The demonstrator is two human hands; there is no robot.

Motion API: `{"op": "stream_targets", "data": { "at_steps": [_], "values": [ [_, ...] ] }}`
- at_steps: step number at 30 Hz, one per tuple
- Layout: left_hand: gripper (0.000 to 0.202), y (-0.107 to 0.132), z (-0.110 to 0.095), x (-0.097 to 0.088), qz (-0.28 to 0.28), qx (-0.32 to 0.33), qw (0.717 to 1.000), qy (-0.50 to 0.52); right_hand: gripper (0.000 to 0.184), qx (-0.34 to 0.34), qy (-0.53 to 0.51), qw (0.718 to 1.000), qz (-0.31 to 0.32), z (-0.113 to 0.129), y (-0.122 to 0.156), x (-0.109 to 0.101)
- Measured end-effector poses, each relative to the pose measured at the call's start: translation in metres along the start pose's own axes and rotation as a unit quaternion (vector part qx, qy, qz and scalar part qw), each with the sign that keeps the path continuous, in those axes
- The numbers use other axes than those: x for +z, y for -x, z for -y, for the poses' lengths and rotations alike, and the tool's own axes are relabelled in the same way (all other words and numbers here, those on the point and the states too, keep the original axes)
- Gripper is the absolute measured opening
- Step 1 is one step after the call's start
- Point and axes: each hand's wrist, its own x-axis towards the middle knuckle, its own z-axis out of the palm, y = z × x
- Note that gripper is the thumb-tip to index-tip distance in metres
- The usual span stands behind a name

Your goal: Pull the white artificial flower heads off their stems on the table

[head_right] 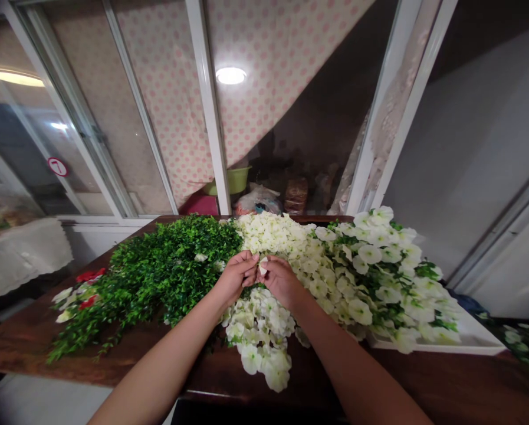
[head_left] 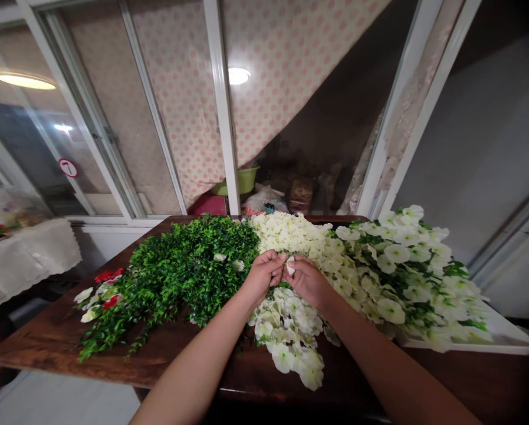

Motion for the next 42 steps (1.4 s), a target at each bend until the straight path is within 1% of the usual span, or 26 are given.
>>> {"op": "stream_targets", "data": {
  "at_steps": [5, 12, 19, 25, 30, 35, 42],
  "values": [
    [0.046, 0.0008, -0.0004, 0.0012, 0.002, 0.007, 1.0, -0.015, 0.017, 0.004, 0.009, 1.0, -0.014, -0.0003, 0.0003, -0.0001],
    [0.043, 0.0006, -0.0005, 0.0013, 0.005, 0.015, 1.0, -0.006, 0.017, -0.011, 0.021, 1.0, 0.0, -0.0026, 0.0002, -0.0033],
    [0.043, 0.0013, -0.0007, 0.0013, 0.006, 0.019, 1.0, -0.014, 0.016, -0.015, 0.035, 0.999, -0.006, -0.004, -0.0004, -0.004],
    [0.042, 0.0004, 0.0009, 0.0, 0.006, 0.015, 1.0, -0.026, 0.019, 0.001, 0.052, 0.998, -0.017, 0.0, 0.0009, 0.0003],
    [0.044, -0.001, 0.0023, -0.0001, 0.001, 0.015, 1.0, -0.026, 0.02, 0.002, 0.051, 0.999, -0.015, 0.0013, 0.0015, 0.002],
    [0.043, -0.0019, 0.003, -0.0007, 0.005, 0.02, 1.0, -0.023, 0.017, 0.001, 0.062, 0.998, -0.011, 0.002, 0.0019, 0.0022],
    [0.041, -0.0016, 0.0049, -0.0009, -0.006, 0.006, 1.0, -0.03, 0.015, 0.011, 0.069, 0.997, -0.011, 0.0013, 0.0023, 0.0022]
  ]
}}
